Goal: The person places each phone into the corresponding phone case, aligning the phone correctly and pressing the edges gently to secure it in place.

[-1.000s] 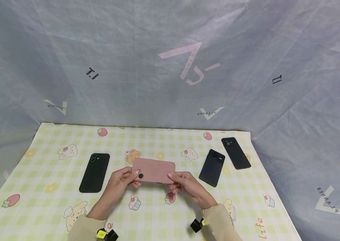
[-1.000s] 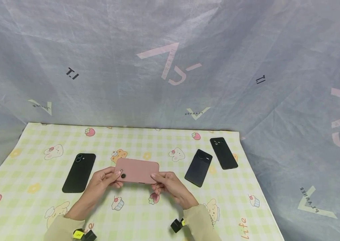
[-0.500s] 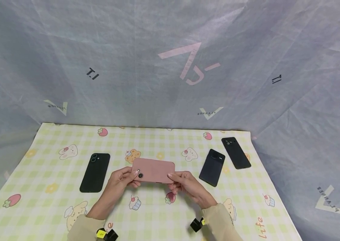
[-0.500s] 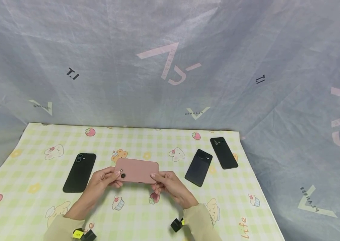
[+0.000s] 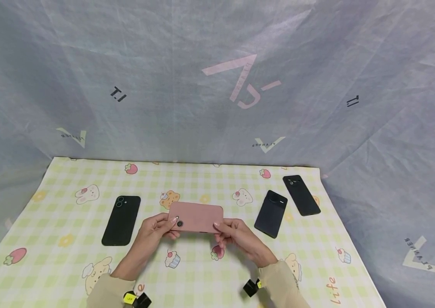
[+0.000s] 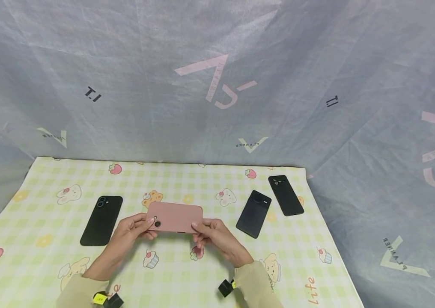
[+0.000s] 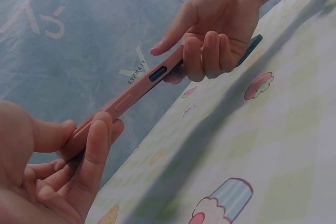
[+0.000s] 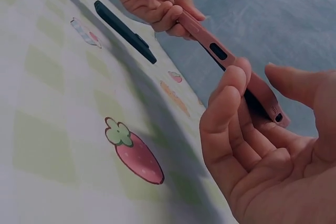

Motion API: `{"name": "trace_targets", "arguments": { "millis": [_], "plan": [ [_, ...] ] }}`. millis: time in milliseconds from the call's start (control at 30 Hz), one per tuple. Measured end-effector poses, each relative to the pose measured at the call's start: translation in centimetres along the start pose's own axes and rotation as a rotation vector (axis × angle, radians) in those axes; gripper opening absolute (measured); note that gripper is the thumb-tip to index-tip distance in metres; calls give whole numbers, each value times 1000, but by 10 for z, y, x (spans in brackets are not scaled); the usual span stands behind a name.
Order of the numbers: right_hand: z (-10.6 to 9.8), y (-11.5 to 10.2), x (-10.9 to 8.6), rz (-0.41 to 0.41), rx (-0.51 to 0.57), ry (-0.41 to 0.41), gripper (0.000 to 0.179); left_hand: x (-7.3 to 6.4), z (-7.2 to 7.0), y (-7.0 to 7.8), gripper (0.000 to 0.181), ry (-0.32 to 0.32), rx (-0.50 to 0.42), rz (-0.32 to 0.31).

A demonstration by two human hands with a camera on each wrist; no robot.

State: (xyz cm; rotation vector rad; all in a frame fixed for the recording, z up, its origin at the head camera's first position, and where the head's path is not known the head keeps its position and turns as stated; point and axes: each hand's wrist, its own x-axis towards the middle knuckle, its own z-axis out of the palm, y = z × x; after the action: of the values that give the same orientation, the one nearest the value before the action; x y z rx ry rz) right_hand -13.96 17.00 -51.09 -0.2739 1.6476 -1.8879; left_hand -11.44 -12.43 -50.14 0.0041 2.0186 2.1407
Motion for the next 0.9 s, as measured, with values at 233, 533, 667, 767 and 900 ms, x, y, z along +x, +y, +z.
{"name": "trace_targets", "arguments": {
  "millis": [233,533,667,767,900],
  "plan": [
    [-1,2,-1,-19,-14,-25,37,0,0,-1,28,1,-8,-2],
    [1,0,-2,-49,-30,13,33,0,-1,-1,28,0,-22,7],
    [1,0,-2,-60,-27,21,34,0,-1,-1,29,-4,-27,3],
    [1,1,-1,-66,-26,23,35,-1,-2,-1,31,-15,-30,4],
    [1,2,0,-75,-26,19,30,-1,-3,-2,32,-28,-37,13]
  ]
}}
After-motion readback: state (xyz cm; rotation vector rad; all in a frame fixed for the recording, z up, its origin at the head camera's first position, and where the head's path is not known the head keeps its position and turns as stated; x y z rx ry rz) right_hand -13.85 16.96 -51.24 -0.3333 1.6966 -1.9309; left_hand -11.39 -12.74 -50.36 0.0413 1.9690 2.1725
